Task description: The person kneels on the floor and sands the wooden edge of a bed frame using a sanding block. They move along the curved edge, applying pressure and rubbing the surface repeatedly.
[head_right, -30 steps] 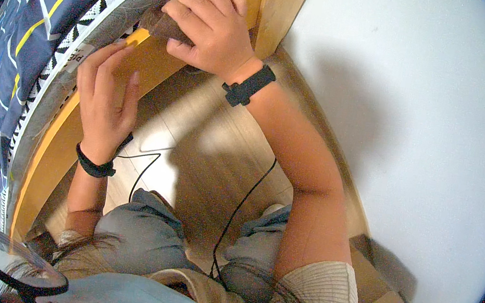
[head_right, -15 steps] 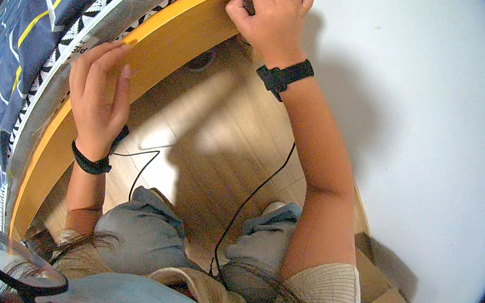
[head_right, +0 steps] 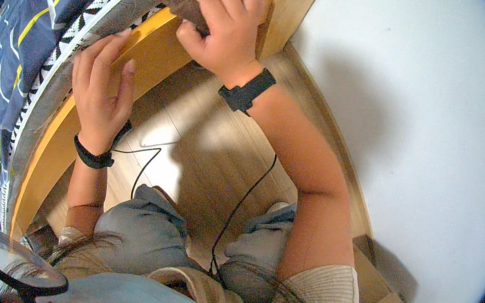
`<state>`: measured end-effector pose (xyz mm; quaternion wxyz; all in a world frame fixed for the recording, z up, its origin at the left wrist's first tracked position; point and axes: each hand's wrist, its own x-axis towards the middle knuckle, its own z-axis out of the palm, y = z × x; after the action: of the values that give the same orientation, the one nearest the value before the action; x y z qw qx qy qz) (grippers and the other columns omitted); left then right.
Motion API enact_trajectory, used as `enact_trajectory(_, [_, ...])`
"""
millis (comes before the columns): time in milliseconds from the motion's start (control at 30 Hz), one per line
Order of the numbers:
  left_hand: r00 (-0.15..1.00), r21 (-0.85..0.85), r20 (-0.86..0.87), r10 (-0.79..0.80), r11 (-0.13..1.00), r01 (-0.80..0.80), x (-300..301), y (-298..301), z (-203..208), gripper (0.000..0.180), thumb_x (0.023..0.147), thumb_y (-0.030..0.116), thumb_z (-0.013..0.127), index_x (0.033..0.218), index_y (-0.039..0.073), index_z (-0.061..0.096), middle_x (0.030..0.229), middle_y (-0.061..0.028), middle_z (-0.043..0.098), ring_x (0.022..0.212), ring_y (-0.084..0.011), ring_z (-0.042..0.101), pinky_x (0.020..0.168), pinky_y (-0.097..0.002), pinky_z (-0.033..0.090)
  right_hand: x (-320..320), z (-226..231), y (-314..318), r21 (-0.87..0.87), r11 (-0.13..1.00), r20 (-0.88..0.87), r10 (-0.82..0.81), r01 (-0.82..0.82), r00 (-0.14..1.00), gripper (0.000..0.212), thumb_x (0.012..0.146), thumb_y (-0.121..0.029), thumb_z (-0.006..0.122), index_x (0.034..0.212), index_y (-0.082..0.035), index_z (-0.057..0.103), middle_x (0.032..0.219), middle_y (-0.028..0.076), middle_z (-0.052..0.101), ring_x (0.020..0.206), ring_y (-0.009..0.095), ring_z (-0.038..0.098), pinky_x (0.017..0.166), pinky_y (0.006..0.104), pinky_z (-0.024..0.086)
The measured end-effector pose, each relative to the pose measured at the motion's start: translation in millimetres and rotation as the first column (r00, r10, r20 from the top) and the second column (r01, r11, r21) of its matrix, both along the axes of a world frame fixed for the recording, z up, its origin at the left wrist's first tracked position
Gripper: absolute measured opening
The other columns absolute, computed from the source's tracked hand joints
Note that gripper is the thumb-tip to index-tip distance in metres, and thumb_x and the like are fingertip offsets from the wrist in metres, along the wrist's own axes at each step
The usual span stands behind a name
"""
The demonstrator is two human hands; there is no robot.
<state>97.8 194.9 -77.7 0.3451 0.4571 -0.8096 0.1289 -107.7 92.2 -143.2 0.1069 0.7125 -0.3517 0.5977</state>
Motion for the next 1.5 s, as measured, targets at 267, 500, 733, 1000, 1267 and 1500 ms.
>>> enact_trajectory(267, [0.984, 0.031, 0.096, -0.149, 0.989, 0.146, -19.5, -11.2, -1.2, 0.06, 0.083, -0.003, 0.062, 0.142, 0.004, 0.058, 0.145, -0.0145, 0.058, 0.134, -0.033, 0.055, 0.111, -0.0446, 0.044, 29.8, -5.4, 19.3, 0.039, 0.993, -0.012, 0.111, -0.111, 0.994, 0.048, 0.075, -0.037, 0.073, 0.115, -0.011, 0.067, 0.122, 0.005, 0.064, 0.118, 0.031, 0.053, 0.1, 0.0492, 0.04])
enact_trajectory(500, [0.992, 0.114, 0.009, -0.127, 0.986, 0.125, -21.7, -9.2, 6.3, 0.071, 0.075, -0.012, 0.052, 0.144, 0.003, 0.056, 0.148, -0.0161, 0.056, 0.134, -0.0368, 0.055, 0.111, -0.0461, 0.044, 24.9, -18.7, 23.7, 0.068, 0.99, -0.127, 0.131, -0.123, 0.983, 0.047, 0.085, -0.036, 0.068, 0.125, -0.013, 0.066, 0.131, 0.002, 0.059, 0.128, 0.025, 0.05, 0.107, 0.0464, 0.038])
enact_trajectory(733, [0.987, 0.133, 0.077, -0.144, 0.982, 0.133, -0.7, -11.4, 11.3, 0.063, 0.08, -0.009, 0.054, 0.141, 0.006, 0.06, 0.146, -0.0162, 0.058, 0.127, -0.0354, 0.06, 0.107, -0.0437, 0.047, 9.7, -35.5, -16.4, -0.282, 0.942, -0.237, 0.116, -0.183, 0.965, 0.04, 0.092, -0.021, 0.062, 0.132, -0.024, 0.062, 0.132, -0.006, 0.06, 0.124, 0.017, 0.054, 0.106, 0.0357, 0.041])
enact_trajectory(1000, [0.979, 0.208, 0.168, -0.117, 0.975, 0.081, 1.5, -7.6, 10.1, 0.072, 0.079, -0.004, 0.064, 0.149, 0.003, 0.05, 0.153, -0.0161, 0.051, 0.135, -0.0357, 0.053, 0.114, -0.0442, 0.043, -61.4, -47.9, -51.1, -0.29, 0.954, -0.188, -0.132, 0.073, 0.973, 0.052, 0.085, -0.012, 0.071, 0.135, -0.015, 0.058, 0.135, 0.006, 0.058, 0.128, 0.029, 0.053, 0.109, 0.0439, 0.041])
enact_trajectory(1267, [0.978, 0.217, 0.161, -0.133, 0.971, 0.097, -2.4, -4.7, 12.2, 0.077, 0.077, -0.003, 0.067, 0.151, 0.004, 0.048, 0.155, -0.0154, 0.049, 0.138, -0.035, 0.051, 0.115, -0.0438, 0.041, -49.5, -67.0, -51.8, -0.269, 0.943, -0.014, -0.205, 0.194, 0.979, 0.043, 0.084, 0.003, 0.064, 0.125, -0.008, 0.06, 0.133, 0.014, 0.055, 0.12, 0.035, 0.054, 0.099, 0.0449, 0.044])
enact_trajectory(1500, [0.978, 0.261, 0.132, -0.159, 0.958, 0.12, -3.3, -3.5, 13.3, 0.077, 0.083, 0.004, 0.068, 0.155, 0.007, 0.043, 0.159, -0.0161, 0.045, 0.142, -0.0371, 0.047, 0.118, -0.0456, 0.037, -56.1, -115.3, -26.7, -0.1, 0.986, -0.133, -0.145, 0.133, 0.98, 0.066, 0.088, -0.015, 0.062, 0.146, 0.002, 0.038, 0.149, 0.024, 0.038, 0.138, 0.046, 0.039, 0.115, 0.0528, 0.034])
